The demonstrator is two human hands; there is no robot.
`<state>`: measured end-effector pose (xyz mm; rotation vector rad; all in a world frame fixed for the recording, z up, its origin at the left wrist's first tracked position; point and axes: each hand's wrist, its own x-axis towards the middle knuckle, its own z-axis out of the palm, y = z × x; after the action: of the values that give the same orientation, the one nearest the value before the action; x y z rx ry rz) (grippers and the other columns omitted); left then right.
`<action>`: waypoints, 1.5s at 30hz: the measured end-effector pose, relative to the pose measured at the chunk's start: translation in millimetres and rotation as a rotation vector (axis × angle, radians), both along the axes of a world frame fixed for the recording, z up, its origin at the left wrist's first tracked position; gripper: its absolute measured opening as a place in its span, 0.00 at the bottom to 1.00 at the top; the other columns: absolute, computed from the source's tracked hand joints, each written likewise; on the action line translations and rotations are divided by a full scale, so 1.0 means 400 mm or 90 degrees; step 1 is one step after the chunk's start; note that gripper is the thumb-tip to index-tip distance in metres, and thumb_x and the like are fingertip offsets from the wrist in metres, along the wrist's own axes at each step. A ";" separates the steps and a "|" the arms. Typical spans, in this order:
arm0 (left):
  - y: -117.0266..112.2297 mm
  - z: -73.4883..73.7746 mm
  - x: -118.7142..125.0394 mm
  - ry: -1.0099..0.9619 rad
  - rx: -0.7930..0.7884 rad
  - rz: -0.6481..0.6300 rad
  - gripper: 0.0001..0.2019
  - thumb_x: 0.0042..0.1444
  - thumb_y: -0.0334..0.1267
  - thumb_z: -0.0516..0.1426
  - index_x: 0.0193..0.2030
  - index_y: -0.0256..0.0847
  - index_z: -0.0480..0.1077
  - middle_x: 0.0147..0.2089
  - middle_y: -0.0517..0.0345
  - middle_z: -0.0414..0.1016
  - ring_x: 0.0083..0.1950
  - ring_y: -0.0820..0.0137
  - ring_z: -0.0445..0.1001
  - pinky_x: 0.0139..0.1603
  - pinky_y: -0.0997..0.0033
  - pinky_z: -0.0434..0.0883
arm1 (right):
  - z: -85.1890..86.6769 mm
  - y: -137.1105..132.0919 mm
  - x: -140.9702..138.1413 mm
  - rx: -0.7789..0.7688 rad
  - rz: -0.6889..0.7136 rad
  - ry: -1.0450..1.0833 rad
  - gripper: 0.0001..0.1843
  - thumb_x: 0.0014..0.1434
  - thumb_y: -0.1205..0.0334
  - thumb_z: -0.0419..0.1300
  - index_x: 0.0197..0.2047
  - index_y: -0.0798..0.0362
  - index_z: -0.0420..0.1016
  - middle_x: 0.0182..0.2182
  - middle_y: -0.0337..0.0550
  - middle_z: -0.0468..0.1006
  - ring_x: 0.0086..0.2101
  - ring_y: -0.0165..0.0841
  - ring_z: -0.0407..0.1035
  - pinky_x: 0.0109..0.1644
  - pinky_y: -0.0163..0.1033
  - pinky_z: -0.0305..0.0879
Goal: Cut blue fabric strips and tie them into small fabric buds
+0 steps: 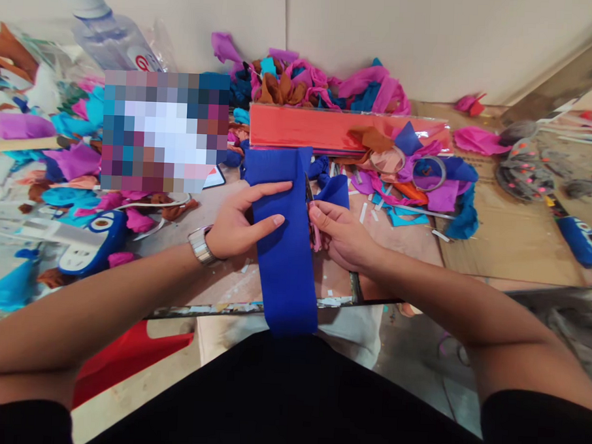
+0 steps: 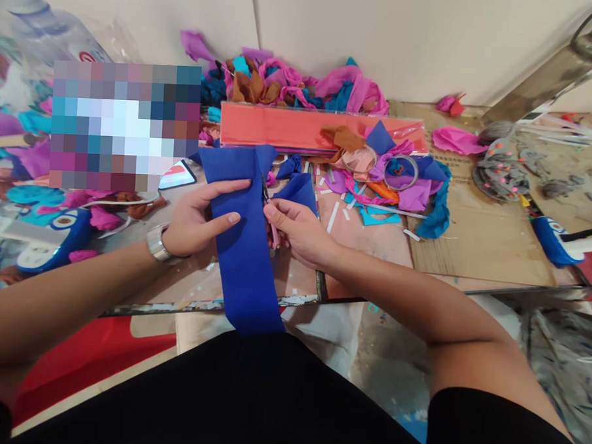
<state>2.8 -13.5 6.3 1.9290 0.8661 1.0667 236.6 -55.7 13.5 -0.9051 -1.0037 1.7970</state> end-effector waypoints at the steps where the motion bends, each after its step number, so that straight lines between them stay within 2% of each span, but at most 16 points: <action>1: 0.000 0.000 0.000 0.002 0.004 -0.003 0.29 0.62 0.58 0.69 0.66 0.49 0.79 0.66 0.48 0.82 0.65 0.50 0.82 0.72 0.46 0.78 | -0.001 0.000 0.000 0.002 0.002 -0.001 0.29 0.57 0.36 0.77 0.36 0.51 0.73 0.22 0.28 0.74 0.19 0.23 0.66 0.22 0.31 0.56; 13: -0.001 0.001 -0.001 0.003 0.008 -0.008 0.29 0.62 0.60 0.68 0.66 0.51 0.79 0.66 0.48 0.82 0.66 0.49 0.82 0.74 0.44 0.77 | 0.005 0.001 0.001 0.013 -0.003 -0.007 0.29 0.57 0.35 0.77 0.38 0.51 0.74 0.22 0.28 0.73 0.20 0.23 0.64 0.22 0.30 0.53; 17: -0.003 0.001 -0.001 0.000 0.003 -0.008 0.29 0.62 0.60 0.69 0.66 0.50 0.79 0.66 0.48 0.82 0.66 0.48 0.81 0.74 0.42 0.76 | 0.003 0.002 0.001 0.013 -0.006 -0.008 0.29 0.57 0.36 0.77 0.38 0.51 0.74 0.23 0.29 0.74 0.20 0.23 0.65 0.23 0.31 0.54; 24: -0.002 0.003 -0.001 -0.002 -0.005 -0.001 0.30 0.61 0.61 0.68 0.65 0.49 0.80 0.65 0.48 0.82 0.66 0.49 0.82 0.73 0.44 0.77 | 0.000 0.004 0.003 0.010 -0.001 -0.014 0.28 0.57 0.36 0.77 0.38 0.50 0.74 0.24 0.29 0.75 0.20 0.23 0.66 0.23 0.31 0.57; 32: 0.000 -0.001 -0.005 -0.012 0.046 -0.006 0.27 0.65 0.54 0.68 0.67 0.48 0.78 0.65 0.48 0.83 0.63 0.53 0.83 0.70 0.47 0.79 | -0.004 0.005 0.004 0.011 -0.003 0.005 0.26 0.58 0.39 0.78 0.37 0.51 0.74 0.25 0.30 0.76 0.20 0.23 0.67 0.24 0.30 0.61; 39: 0.004 0.000 -0.012 0.009 0.036 0.046 0.31 0.63 0.61 0.66 0.67 0.47 0.78 0.66 0.46 0.82 0.64 0.50 0.82 0.72 0.44 0.76 | -0.004 0.009 0.005 0.018 0.006 -0.014 0.27 0.58 0.37 0.77 0.37 0.52 0.75 0.26 0.31 0.77 0.21 0.23 0.68 0.24 0.31 0.61; 45: 0.004 0.001 -0.007 -0.010 0.034 0.016 0.31 0.62 0.61 0.68 0.65 0.46 0.79 0.64 0.45 0.83 0.63 0.49 0.83 0.69 0.45 0.78 | -0.010 0.016 0.006 0.035 -0.001 -0.020 0.28 0.58 0.36 0.77 0.37 0.51 0.74 0.26 0.30 0.75 0.22 0.23 0.68 0.24 0.30 0.60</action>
<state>0.0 -12.1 6.8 1.9554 0.8635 1.1296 239.1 -49.1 9.3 -0.9025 -1.0664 1.7508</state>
